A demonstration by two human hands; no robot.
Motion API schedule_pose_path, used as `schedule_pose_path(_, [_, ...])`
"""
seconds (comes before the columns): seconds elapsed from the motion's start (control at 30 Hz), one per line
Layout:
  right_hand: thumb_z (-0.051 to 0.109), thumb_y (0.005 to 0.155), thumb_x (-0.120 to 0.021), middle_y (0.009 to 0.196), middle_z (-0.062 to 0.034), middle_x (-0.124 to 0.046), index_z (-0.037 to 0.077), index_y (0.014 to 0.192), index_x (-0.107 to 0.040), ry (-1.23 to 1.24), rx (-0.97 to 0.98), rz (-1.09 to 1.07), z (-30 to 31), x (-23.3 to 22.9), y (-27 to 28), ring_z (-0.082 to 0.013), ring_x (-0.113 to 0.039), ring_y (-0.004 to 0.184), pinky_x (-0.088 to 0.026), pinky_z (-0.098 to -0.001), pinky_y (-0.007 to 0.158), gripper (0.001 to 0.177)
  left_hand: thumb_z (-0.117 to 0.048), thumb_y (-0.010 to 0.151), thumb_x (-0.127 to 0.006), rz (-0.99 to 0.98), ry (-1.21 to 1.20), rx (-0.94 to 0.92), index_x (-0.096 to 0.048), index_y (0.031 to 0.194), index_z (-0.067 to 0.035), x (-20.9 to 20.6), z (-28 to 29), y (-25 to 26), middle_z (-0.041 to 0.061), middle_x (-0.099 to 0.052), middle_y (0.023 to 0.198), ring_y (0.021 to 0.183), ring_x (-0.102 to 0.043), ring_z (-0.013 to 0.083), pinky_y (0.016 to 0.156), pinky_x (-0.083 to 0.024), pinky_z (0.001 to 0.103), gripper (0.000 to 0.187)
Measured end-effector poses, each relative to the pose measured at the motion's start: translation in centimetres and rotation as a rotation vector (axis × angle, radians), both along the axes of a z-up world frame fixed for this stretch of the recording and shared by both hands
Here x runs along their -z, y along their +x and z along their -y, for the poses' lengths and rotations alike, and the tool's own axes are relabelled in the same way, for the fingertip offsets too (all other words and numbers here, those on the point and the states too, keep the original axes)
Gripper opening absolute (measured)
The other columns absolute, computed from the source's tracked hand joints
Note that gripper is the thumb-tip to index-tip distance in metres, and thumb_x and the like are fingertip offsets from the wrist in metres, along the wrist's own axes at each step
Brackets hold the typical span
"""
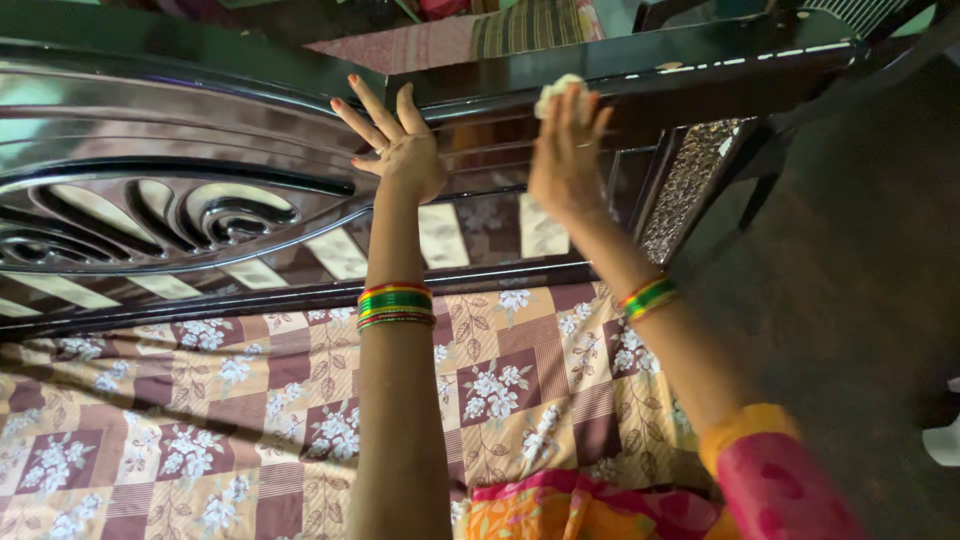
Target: The person wipes the surface of a dark wooden headboard with a white cloth. They move the cloth back and forth across the flat panels and around the ornate metal scrollwork, cleaning the furniture piece in a bedroom.
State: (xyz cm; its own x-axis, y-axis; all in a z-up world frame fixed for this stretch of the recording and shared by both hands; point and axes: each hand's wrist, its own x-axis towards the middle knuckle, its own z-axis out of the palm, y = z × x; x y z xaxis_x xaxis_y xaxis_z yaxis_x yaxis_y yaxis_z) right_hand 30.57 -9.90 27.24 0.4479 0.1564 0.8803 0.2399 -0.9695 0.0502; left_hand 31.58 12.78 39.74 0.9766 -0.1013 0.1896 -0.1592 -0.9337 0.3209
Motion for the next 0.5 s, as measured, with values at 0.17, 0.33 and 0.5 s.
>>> schedule_pose_path(0.17, [0.005,0.105,-0.05,0.174,-0.0212,-0.026,-0.004,0.164,-0.037,-0.107,-0.255,-0.104,-8.4,-1.8,1.2,-0.0435,-0.02,0.162,-0.025,-0.0737,0.126,0.062,-0.004,0.081,-0.073,0.061,0.024,-0.008,-0.009,0.166,-0.011,0.1,0.0,0.6,0.031,0.045,0.152,0.136,0.041,0.0587,0.105,-0.018,0.087,0.107])
schedule_pose_path(0.33, [0.008,0.113,-0.056,0.176,-0.0142,-0.029,0.001,0.152,-0.055,-0.337,-0.149,0.062,-3.5,-2.4,1.5,-0.0353,-0.018,0.166,-0.023,-0.0725,0.125,0.039,-0.002,0.075,-0.075,-0.019,0.023,-0.042,-0.006,0.165,-0.012,-0.1,0.5,-0.3,0.03,0.043,0.152,0.138,0.039,0.0584,0.108,-0.017,0.086,0.114])
schedule_pose_path(0.5, [0.017,0.104,-0.061,0.171,-0.0104,-0.028,0.008,0.146,-0.058,-0.374,0.387,0.193,6.8,0.5,0.3,-0.0426,-0.01,0.159,0.0,-0.0756,0.12,0.043,-0.004,0.069,-0.083,0.006,0.018,-0.036,-0.008,0.164,-0.011,-0.4,0.3,-0.8,0.032,0.041,0.153,0.14,0.036,0.0591,0.111,-0.018,0.084,0.121])
